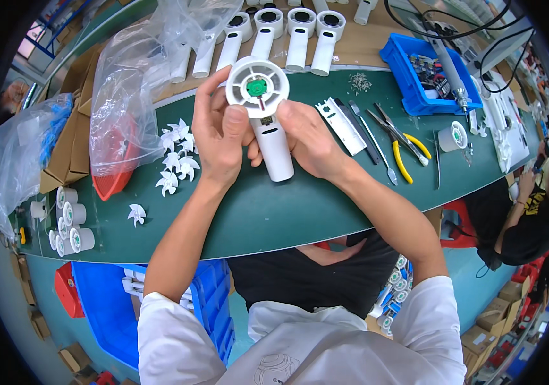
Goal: Assembling handheld electric fans by installing internal components and housing.
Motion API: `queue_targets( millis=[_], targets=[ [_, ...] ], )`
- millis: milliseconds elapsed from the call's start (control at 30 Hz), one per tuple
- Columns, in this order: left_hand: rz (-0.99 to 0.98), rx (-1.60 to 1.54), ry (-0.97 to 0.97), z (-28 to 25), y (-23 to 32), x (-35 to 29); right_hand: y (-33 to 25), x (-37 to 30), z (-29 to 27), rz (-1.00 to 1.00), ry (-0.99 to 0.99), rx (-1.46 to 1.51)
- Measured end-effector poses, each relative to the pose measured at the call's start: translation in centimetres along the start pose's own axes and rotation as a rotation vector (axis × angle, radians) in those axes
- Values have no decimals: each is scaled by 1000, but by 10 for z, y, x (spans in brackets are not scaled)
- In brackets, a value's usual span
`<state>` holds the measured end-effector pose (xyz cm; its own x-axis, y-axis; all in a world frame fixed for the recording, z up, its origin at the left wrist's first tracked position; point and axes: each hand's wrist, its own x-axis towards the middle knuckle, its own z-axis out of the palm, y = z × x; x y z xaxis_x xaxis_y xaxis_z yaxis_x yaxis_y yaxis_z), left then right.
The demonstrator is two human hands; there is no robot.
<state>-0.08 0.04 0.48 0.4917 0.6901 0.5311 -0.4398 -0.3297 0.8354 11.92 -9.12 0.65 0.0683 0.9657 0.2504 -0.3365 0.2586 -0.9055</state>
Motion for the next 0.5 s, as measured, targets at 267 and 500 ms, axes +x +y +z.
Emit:
queue_targets(
  millis=[267,500],
  targets=[
    [24,89,-76,1,-5,-6,-5,-4,1,11,195,-97],
    [74,99,-87,2,-6,-7,-7,-5,3,-7,227,-165]
  ],
)
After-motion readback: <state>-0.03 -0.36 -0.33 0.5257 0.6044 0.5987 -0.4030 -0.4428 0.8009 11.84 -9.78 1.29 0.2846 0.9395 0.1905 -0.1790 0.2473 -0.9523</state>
